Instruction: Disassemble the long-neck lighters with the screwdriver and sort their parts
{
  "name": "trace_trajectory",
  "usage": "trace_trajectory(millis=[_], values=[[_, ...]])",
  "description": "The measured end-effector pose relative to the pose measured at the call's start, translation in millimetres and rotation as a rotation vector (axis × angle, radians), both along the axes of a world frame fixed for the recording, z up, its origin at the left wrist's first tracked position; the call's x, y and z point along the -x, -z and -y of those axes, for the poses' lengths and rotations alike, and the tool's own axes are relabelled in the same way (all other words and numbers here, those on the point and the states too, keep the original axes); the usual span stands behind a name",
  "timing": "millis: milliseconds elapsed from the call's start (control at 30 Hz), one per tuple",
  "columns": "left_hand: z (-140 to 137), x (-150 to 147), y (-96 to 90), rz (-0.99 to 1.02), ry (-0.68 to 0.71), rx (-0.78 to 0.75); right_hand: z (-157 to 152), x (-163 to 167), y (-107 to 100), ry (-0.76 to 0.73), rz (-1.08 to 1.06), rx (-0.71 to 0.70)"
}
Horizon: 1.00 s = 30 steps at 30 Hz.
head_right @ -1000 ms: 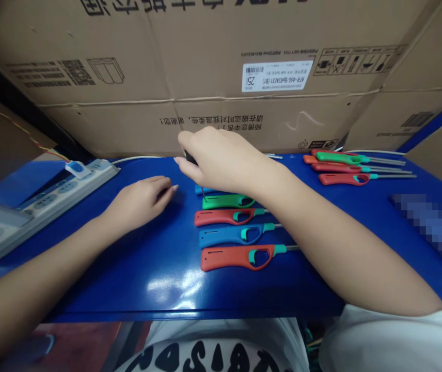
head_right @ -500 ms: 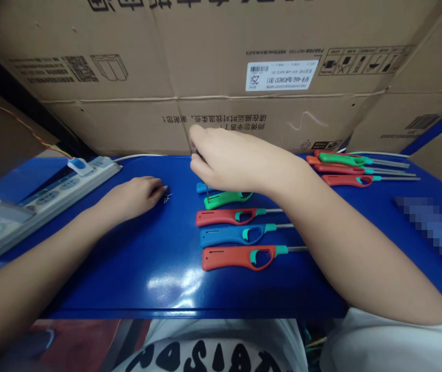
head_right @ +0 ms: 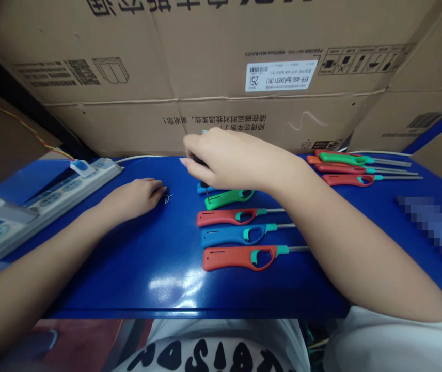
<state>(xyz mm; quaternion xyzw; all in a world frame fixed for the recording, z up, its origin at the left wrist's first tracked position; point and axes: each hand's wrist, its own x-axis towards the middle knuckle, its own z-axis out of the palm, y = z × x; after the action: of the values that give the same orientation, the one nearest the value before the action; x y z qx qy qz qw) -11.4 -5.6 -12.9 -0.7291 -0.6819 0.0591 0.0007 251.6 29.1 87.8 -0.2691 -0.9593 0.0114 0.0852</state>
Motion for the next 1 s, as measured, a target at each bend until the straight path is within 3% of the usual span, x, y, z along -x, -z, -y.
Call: trace_trajectory(millis=[167, 300, 400, 500, 1000], values=[[2, -4, -0.9, 0.093, 0.045, -0.156, -2, 0, 2, 0.016, -0.026, -0.019], [11, -21, 1.6, 0.310, 0.302, -0.316, -3, 1, 3, -0.058, -0.049, -0.011], [20, -36, 8.2, 0.443, 0.515, -0.284, -3, 1, 4, -0.070, -0.073, -0.008], [25, -45, 15.8, 0.530, 0.622, -0.188, -2, 1, 3, -0.029, -0.042, -0.015], [27, -49, 21.7, 0.633, 0.624, -0.021, 1, -2, -3, -0.065, -0.018, 0.025]])
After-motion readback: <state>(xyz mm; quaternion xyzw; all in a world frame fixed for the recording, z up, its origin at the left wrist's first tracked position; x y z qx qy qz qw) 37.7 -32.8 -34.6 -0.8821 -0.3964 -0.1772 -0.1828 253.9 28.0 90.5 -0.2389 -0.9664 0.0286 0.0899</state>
